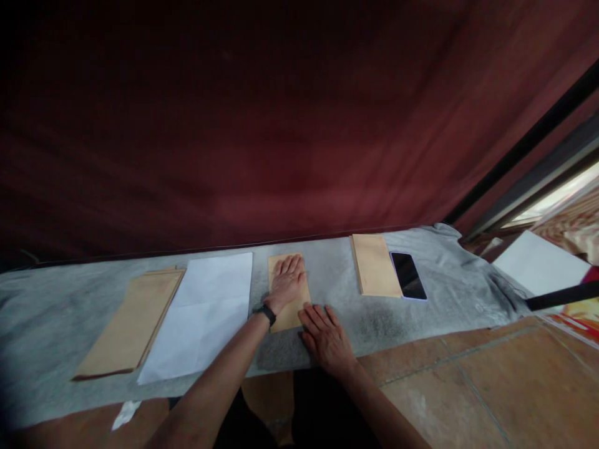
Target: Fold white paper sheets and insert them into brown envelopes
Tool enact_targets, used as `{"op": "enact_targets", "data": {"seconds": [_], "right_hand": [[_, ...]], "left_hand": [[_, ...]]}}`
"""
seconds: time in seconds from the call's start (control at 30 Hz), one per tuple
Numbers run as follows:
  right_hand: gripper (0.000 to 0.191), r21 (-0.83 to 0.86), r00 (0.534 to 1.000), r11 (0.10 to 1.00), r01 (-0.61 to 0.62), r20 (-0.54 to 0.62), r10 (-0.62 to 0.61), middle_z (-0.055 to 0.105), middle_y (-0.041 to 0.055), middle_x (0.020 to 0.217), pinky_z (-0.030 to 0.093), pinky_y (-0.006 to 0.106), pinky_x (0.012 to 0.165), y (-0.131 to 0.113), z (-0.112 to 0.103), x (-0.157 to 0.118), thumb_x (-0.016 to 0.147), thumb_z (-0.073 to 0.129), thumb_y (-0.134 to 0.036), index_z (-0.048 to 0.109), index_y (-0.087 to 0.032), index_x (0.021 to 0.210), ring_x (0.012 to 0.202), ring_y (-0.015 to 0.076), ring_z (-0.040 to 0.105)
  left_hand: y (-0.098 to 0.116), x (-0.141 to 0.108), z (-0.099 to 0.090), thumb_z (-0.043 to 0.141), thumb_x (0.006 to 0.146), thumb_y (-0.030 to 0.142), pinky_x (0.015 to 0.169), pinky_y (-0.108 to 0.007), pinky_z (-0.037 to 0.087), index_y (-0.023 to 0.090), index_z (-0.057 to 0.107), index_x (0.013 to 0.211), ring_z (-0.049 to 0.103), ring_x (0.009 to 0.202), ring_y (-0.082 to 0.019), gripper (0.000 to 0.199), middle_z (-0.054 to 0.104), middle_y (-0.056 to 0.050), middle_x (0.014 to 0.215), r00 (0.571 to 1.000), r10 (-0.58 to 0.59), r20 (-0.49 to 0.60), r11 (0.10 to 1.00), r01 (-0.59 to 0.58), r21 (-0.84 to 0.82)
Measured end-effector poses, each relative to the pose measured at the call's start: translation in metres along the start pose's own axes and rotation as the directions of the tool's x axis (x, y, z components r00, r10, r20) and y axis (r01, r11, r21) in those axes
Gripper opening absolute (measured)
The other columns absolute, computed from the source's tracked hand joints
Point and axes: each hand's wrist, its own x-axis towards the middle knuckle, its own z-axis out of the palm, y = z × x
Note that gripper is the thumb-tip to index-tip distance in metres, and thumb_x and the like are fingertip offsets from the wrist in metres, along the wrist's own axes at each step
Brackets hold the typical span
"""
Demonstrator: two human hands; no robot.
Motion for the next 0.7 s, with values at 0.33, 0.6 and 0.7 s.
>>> {"op": "enact_targets", "data": {"seconds": [0.33, 0.6, 0.7], "right_hand": [[0.046, -0.018, 1.000, 1.000, 0.005, 0.002, -0.005, 0.053, 0.0088, 0.152, 0.030, 0.053, 0.122, 0.005, 0.006, -0.001, 0.104, 0.048, -0.032, 0.051, -0.025, 0.150, 0.142, 0.0269, 0.048], [0.049, -0.025, 1.000, 0.999, 0.022, 0.003, -0.022, 0.045, 0.0084, 0.158, 0.030, 0.051, 0.123, 0.005, 0.001, -0.003, 0.105, 0.044, -0.031, 0.045, -0.023, 0.154, 0.145, 0.0249, 0.045], [0.049, -0.013, 1.000, 1.000, 0.000, -0.002, 0.000, 0.044, 0.0066, 0.159, 0.029, 0.050, 0.123, 0.004, 0.001, -0.003, 0.106, 0.043, -0.033, 0.044, -0.026, 0.154, 0.144, 0.0238, 0.045]], "left_hand": [[0.016, -0.062, -0.007, 0.034, 0.104, 0.033, 0.127, -0.048, 0.019, 0.017, 0.039, 0.156, 0.028, 0.154, -0.023, 0.055, 0.039, -0.010, 0.163, 0.982, 0.166, 0.090, 0.984, -0.160, -0.076], [0.030, -0.136, -0.012, 0.037, 0.105, 0.042, 0.127, -0.049, 0.023, 0.014, 0.037, 0.156, 0.030, 0.153, -0.024, 0.058, 0.039, -0.014, 0.162, 0.985, 0.163, 0.050, 0.981, -0.156, -0.113], [0.029, -0.159, -0.012, 0.042, 0.104, 0.037, 0.126, -0.050, 0.027, 0.013, 0.041, 0.154, 0.033, 0.152, -0.026, 0.055, 0.042, -0.015, 0.160, 0.988, 0.152, -0.012, 0.982, -0.152, -0.111]]}}
